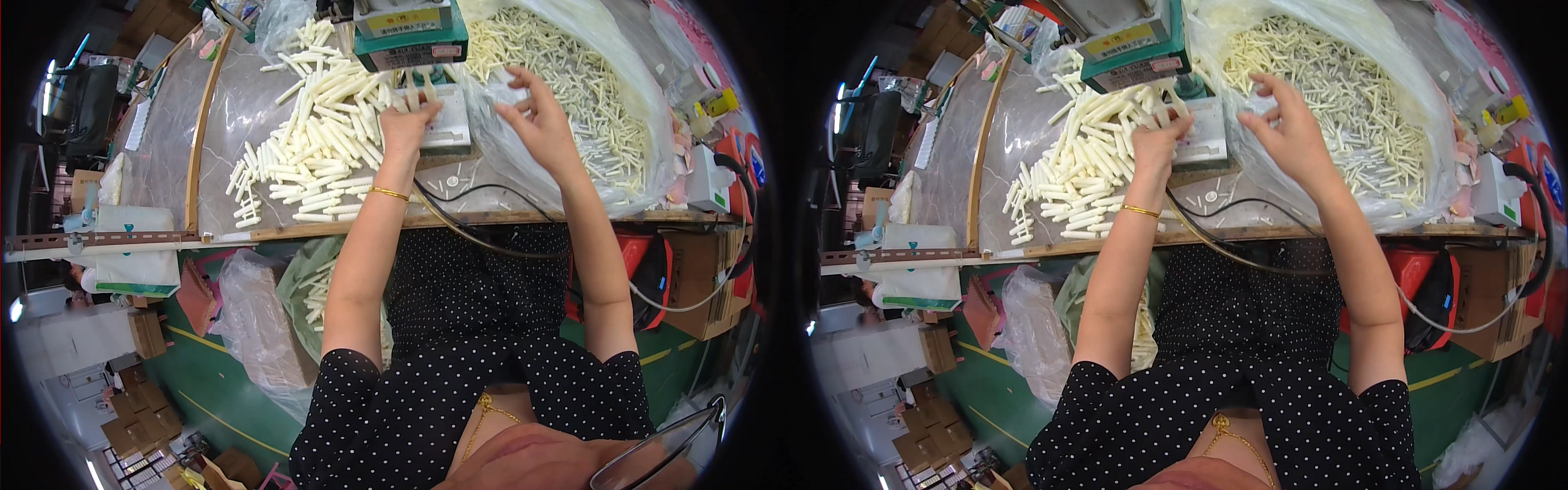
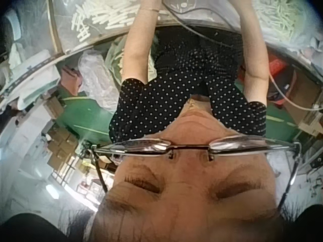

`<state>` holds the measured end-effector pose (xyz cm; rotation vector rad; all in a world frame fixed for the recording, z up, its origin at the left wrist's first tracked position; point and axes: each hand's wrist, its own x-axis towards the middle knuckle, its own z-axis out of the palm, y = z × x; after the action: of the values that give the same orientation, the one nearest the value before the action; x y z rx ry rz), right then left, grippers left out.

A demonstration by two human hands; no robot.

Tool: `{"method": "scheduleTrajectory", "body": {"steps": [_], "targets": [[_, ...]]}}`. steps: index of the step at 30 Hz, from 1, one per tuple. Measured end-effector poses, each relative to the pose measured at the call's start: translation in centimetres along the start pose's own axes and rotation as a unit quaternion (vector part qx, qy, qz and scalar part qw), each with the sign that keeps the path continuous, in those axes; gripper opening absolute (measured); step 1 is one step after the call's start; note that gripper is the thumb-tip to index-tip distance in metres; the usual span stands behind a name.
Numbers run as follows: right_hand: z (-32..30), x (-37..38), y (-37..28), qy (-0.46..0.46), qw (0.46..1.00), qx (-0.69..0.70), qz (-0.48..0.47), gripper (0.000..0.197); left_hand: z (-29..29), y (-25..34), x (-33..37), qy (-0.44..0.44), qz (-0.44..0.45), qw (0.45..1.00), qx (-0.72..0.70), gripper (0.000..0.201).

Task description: Manually inserting small plastic components into an assembly fixture on a workbench.

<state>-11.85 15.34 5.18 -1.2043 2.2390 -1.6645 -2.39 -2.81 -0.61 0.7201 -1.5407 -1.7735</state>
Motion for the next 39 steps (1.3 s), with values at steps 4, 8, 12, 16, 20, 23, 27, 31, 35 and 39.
{"method": "scheduleTrajectory", "body": {"steps": [4, 8, 12, 16, 20, 23, 27, 31, 35, 39], "targets": [[-0.2, -1.6, 0.6, -0.025, 0.999, 0.019, 0.034, 0.044, -0.6, -0.2, 0.1, -0.003, -0.087, 0.996, -0.037, 0.022], [-0.9, -2.2, 2.2, -0.004, 0.997, 0.053, 0.047, 0.038, -0.4, -0.1, -0.1, -0.002, -0.088, 0.995, -0.038, 0.021], [-1.9, -2.7, 3.1, 0.005, 0.997, 0.048, 0.066, 0.035, 0.5, -0.3, -0.1, 0.004, -0.086, 0.995, -0.04, 0.02], [-2.2, -1.9, 4.4, -0.013, 0.998, -0.032, 0.047, 0.033, -0.2, -0.7, 0.0, 0.027, -0.036, 0.999, 0.017, 0.024], [-7.4, -0.1, 9.5, 0.041, 0.983, -0.139, 0.109, 0.031, -4.0, 3.6, -3.5, -0.093, -0.047, 0.969, 0.223, 0.03], [-12.3, 0.5, 13.1, 0.081, 0.959, -0.217, 0.161, 0.027, -11.4, 8.3, -7.7, -0.235, -0.206, 0.898, 0.309, 0.029], [-11.5, 2.1, 15.0, 0.012, 0.966, -0.201, 0.162, 0.026, -25.4, 8.7, -14.0, -0.23, -0.268, 0.796, 0.491, 0.039], [-11.6, 2.2, 18.9, -0.045, 0.966, -0.254, 0.023, 0.037, -29.9, 3.8, -15.1, -0.126, -0.08, 0.77, 0.621, 0.051], [-11.5, 3.1, 16.0, -0.128, 0.908, -0.392, 0.073, 0.029, -21.3, 4.8, -9.8, 0.019, 0.016, 0.894, 0.447, 0.026], [-11.0, 2.4, 15.9, -0.106, 0.929, -0.349, 0.063, 0.027, -18.5, 3.6, -5.9, -0.032, 0.195, 0.789, 0.581, 0.012]]}}
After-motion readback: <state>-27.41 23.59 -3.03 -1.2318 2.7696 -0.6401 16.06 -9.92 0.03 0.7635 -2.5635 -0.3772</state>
